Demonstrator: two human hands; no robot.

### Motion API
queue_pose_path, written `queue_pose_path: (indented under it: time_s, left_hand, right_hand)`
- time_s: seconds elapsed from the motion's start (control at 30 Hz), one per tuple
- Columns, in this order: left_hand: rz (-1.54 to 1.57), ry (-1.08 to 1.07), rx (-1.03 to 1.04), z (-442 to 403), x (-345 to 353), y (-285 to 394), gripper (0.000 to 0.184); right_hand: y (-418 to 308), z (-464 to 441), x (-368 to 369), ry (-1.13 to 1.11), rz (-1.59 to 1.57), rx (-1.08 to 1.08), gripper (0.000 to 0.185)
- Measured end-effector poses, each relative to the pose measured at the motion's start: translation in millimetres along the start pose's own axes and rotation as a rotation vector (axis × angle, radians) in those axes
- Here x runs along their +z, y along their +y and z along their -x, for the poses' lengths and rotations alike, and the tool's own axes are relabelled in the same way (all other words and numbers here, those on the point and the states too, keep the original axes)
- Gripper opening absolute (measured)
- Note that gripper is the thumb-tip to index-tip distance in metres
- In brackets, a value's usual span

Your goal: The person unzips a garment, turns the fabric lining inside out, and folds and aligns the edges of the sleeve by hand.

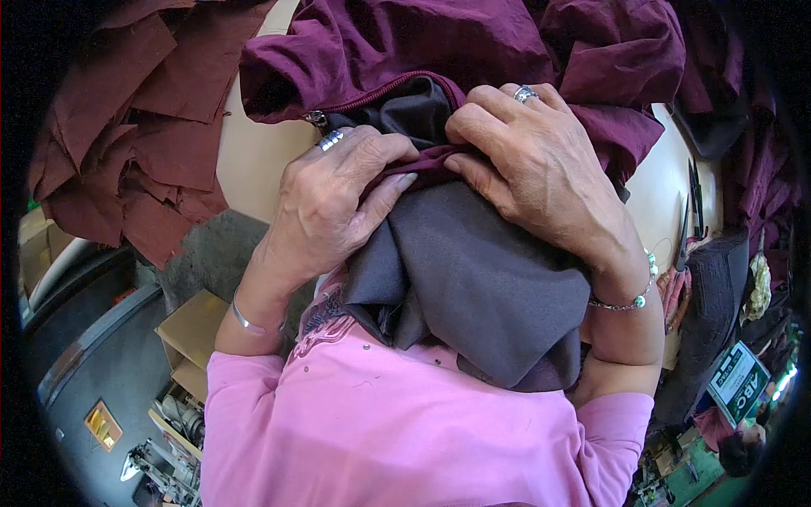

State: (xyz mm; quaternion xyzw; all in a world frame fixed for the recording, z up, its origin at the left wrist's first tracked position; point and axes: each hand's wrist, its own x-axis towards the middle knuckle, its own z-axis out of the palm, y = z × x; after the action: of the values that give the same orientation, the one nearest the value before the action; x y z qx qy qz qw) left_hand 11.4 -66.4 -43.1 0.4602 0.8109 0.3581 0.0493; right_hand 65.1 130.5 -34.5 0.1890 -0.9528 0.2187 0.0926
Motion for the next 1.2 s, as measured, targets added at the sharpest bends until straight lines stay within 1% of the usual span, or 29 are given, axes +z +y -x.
queue_pose_path:
  time_s: [0.23,0.33,0.43,0.5,0.6,0.7,0.8,0.93,1.0,1.1,1.2]
  left_hand:
    - [-0.008,-0.002,0.005,0,0,0,0.023]
    - [0.001,0.013,0.014,-1,1,0,0.022]
    - [0.024,0.039,0.020,0,3,-1,0.021]
    - [0.036,0.061,0.031,1,4,-2,0.021]
    - [0.087,0.067,-0.008,3,4,-2,0.022]
    - [0.158,0.076,0.046,3,5,-6,0.022]
    - [0.122,-0.002,0.010,-3,0,1,0.021]
    - [0.084,-0.014,0.004,-1,-2,0,0.022]
    - [0.087,-0.017,0.021,1,-2,-3,0.025]
    - [0.068,-0.070,-0.028,1,-6,1,0.029]
    - [-0.064,-0.078,-0.043,-4,-8,13,0.029]
  right_hand:
    - [3,0,-1,-0.032,-0.051,0.000,0.014]
    - [9,0,-1,-0.029,-0.171,-0.024,0.011]
    - [11,1,-7,-0.098,-0.250,0.003,0.014]
    - [12,1,-9,-0.101,-0.268,0.009,0.015]
    - [12,2,-10,-0.127,-0.250,0.018,0.015]
    - [14,1,-10,-0.135,-0.245,0.022,0.014]
    - [16,1,-10,-0.125,-0.292,0.023,0.013]
    - [16,2,-11,-0.142,-0.321,0.036,0.014]
    - [17,1,-12,-0.102,-0.345,-0.010,0.014]
    - [19,0,-12,-0.084,-0.366,-0.040,0.015]
    - [19,0,-11,-0.085,-0.397,-0.028,0.015]
